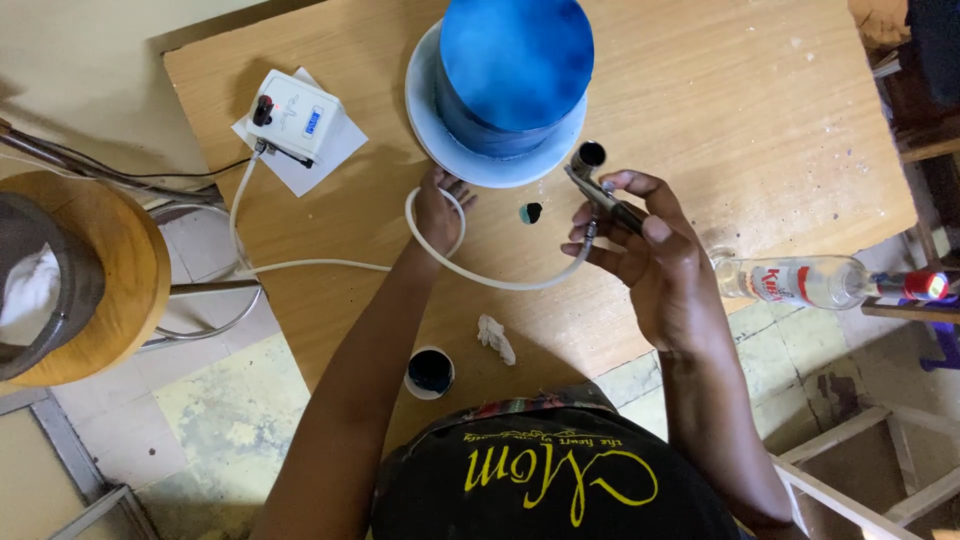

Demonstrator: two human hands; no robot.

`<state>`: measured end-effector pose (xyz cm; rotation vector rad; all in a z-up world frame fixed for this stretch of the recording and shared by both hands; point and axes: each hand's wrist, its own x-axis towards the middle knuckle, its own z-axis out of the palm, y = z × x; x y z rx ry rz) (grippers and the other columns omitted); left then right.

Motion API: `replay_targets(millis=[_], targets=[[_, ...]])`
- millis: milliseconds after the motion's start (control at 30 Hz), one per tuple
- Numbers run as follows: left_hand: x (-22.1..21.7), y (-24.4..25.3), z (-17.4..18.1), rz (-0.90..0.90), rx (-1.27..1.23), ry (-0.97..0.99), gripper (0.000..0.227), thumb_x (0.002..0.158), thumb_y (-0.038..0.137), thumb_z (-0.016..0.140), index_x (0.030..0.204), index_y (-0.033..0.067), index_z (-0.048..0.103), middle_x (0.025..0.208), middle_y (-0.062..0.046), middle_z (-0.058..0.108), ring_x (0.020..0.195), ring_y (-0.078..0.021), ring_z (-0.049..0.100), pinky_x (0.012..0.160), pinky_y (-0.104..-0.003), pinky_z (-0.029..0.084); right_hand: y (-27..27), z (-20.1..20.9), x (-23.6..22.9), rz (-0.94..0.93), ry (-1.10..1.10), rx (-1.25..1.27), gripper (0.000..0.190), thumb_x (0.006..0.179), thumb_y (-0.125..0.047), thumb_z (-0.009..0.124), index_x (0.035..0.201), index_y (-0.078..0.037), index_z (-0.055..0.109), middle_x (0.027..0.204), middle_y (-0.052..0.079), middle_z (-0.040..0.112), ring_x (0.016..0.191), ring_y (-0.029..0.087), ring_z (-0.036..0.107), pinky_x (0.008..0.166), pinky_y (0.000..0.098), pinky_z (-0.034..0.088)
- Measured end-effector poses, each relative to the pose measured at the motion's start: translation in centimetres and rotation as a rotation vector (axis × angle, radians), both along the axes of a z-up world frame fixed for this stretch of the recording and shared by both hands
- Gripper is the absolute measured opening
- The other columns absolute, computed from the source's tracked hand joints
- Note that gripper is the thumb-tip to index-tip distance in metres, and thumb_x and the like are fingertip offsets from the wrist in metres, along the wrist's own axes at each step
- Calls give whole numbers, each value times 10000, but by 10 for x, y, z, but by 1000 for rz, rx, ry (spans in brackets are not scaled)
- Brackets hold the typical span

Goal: The person uses an airbrush gun to apply dark blue paint onto a cylindrical cake placed on a rotating stand. They repeatedly dip the airbrush into a small cup of paint and spray the cake while rotating it to ensure even coverage. The person also pours additional paint from a bottle into the cup during the process.

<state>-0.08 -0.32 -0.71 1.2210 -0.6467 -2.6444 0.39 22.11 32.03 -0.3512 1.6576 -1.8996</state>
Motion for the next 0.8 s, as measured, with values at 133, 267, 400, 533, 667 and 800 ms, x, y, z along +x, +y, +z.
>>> replay_targets(millis=[133, 267, 400, 533, 667, 800], targets=[[-6, -6, -12, 16, -21, 28, 302, 947, 388, 520, 1163, 185, 580, 1124, -31, 581, 1079, -280, 578, 1008, -589, 515, -12, 2, -11, -12, 80, -8, 761, 842, -616, 561, 1355, -72, 414, 1065, 195, 590, 1018, 280, 625, 968, 543, 552], [0, -1, 11, 15, -76, 33, 285, 940, 379, 503, 1149, 195, 561, 1126, -31, 554, 1104, -265, 568, 1008, -606, 505, -7, 4, -31, -52, 128, 29, 673, 881, -588, 532, 1338, -106, 425, 1065, 163, 593, 1018, 254, 629, 948, 508, 573], [3, 2, 1, 17, -79, 40, 304, 942, 374, 516, 1171, 182, 568, 1175, -55, 571, 1170, -291, 572, 1027, -629, 489, -6, 2, -30, -55, 110, 47, 678, 875, -579, 528, 1344, -101, 424, 1064, 188, 584, 1019, 276, 630, 940, 523, 567], [5, 6, 6, -3, -56, 7, 265, 927, 378, 531, 1112, 192, 567, 1133, -25, 576, 1145, -268, 585, 1024, -614, 505, -20, -3, -26, -13, 78, -17, 699, 864, -595, 554, 1342, -100, 432, 1065, 191, 605, 1018, 273, 648, 936, 523, 575], [0, 6, 31, 14, -16, -139, 381, 920, 411, 492, 1111, 128, 660, 1126, -74, 672, 1148, -247, 628, 988, -458, 517, -42, 20, -33, -10, 15, 31, 673, 758, -646, 657, 1195, -165, 480, 1092, 109, 602, 1017, 253, 622, 898, 408, 610], [6, 6, 54, 10, -12, -165, 355, 923, 419, 533, 1079, 135, 677, 1089, -52, 689, 1099, -224, 646, 964, -445, 520, -54, 20, -36, -62, 18, 10, 441, 824, -498, 608, 1154, -214, 540, 1050, 93, 652, 961, 227, 650, 873, 405, 604]])
